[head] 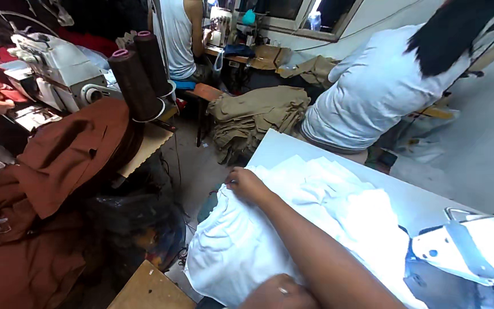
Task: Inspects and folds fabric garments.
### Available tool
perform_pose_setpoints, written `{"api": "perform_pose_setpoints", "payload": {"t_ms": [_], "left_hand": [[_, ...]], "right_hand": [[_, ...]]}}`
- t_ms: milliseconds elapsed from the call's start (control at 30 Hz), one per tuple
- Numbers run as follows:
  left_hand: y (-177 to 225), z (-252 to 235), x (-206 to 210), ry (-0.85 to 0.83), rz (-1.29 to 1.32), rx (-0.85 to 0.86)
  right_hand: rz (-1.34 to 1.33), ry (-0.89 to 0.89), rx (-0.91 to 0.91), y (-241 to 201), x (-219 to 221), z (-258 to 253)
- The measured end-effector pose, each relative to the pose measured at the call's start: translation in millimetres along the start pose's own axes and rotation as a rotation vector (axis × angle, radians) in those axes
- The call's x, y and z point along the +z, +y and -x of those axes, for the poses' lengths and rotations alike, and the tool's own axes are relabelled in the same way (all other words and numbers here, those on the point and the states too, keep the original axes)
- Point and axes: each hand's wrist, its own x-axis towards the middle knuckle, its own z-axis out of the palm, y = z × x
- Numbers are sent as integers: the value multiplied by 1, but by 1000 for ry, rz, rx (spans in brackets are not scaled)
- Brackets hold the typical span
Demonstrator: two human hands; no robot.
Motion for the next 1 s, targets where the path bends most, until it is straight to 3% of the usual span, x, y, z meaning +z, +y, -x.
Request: {"api": "perform_pose_setpoints", "payload": {"t_ms": [67, 100, 200, 267, 400, 533, 733, 867, 1000], "left_hand": [[-20, 24, -23, 388, -209, -274], [-32, 31, -36, 492, -337, -428], [-58, 45, -73, 477, -374, -791], [-65, 48, -84, 494, -256, -898], [-68, 50, -83, 535, -186, -923], [-63, 49, -80, 554, -90, -1017], [-47, 51, -94, 594, 82, -1037], [-35, 48, -107, 604, 153, -1001], [-26, 39, -108, 640, 129, -860]], "right_hand": [[-65, 55, -35, -5, -7, 8], [-96, 84, -45, -7, -14, 12], [-201, 187, -12, -9, -36, 30], [-270, 244, 22, -7, -52, 43], [-285, 343, -12, -4, -74, 73], [-141, 316, -173, 8, -81, 95], [-74, 325, -187, 7, -80, 117], [-146, 427, -229, 8, -80, 127], [-241, 462, -276, 14, -83, 137]]}}
